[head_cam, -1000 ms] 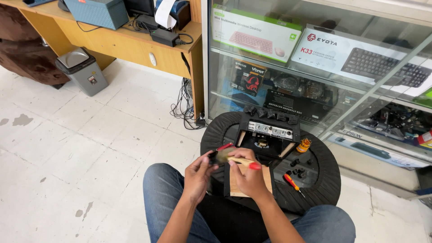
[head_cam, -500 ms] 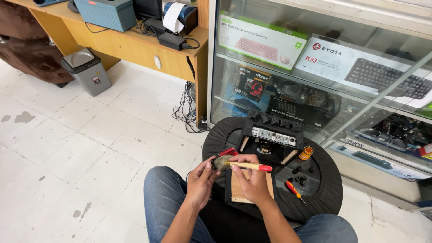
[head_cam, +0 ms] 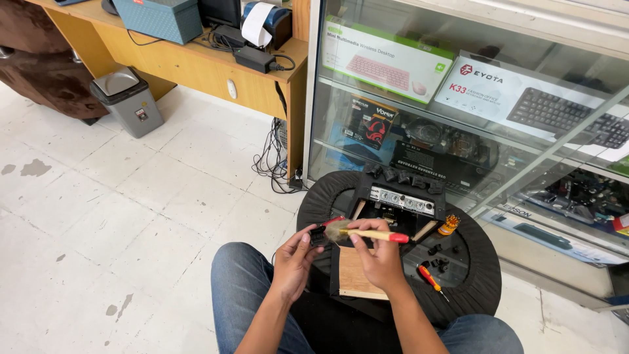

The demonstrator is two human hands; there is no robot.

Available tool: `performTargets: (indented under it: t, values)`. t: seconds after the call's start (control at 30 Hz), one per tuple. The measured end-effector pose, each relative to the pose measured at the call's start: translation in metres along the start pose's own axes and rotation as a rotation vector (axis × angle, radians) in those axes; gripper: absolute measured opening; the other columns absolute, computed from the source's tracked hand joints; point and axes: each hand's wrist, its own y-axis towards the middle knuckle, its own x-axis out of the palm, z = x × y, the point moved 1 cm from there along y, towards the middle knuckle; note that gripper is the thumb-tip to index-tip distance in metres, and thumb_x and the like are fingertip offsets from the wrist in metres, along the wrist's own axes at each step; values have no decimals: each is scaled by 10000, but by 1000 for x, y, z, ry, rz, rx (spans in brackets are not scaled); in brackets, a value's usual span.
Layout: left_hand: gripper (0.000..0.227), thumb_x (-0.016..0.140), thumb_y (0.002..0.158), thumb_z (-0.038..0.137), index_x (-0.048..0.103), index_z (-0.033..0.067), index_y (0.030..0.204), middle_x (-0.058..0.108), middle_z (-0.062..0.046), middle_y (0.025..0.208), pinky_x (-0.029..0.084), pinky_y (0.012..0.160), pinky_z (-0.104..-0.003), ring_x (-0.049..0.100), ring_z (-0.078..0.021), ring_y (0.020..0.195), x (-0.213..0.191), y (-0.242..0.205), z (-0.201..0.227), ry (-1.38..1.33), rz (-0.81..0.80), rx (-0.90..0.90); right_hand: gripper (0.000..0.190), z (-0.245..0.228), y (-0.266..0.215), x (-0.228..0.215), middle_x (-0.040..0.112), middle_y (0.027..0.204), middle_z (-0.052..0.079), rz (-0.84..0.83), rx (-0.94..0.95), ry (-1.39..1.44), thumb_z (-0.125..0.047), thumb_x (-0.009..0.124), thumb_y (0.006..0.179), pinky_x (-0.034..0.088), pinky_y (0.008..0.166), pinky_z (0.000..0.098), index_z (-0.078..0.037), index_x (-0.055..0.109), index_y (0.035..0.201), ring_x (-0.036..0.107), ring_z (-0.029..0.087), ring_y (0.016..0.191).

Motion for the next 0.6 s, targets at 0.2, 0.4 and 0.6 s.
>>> performTargets:
  t: [0.2, 0.4, 0.6]
  values:
    - [392, 594, 1006, 96, 664, -30, 1370, 724, -200, 1025, 611, 910, -352, 684, -240, 870, 1, 0, 8, -6, 57, -34, 176, 16, -10, 6, 724, 1103, 180, 116, 117, 274, -57, 661, 950, 616, 886, 335, -72, 525, 1060, 714, 234, 1075]
    - [375, 694, 925, -8, 676, -77, 1293, 546, -71, 917, 609, 844, -325, 610, -178, 826, -6, 12, -6, -88, 126, -36, 161, 14, -13, 14, 720, 1075, 217, 210, 148, 384, -54, 659, 951, 641, 796, 351, -69, 526, 1041, 728, 283, 1002]
    - [411, 532, 987, -58, 562, -75, 1397, 676, -279, 1159, 560, 757, -317, 628, -256, 822, -9, 15, -18, -150, -6, -115, 155, 22, -13, 18, 692, 1064, 170, 378, 120, 499, -53, 675, 947, 636, 602, 376, -72, 574, 1063, 680, 263, 918]
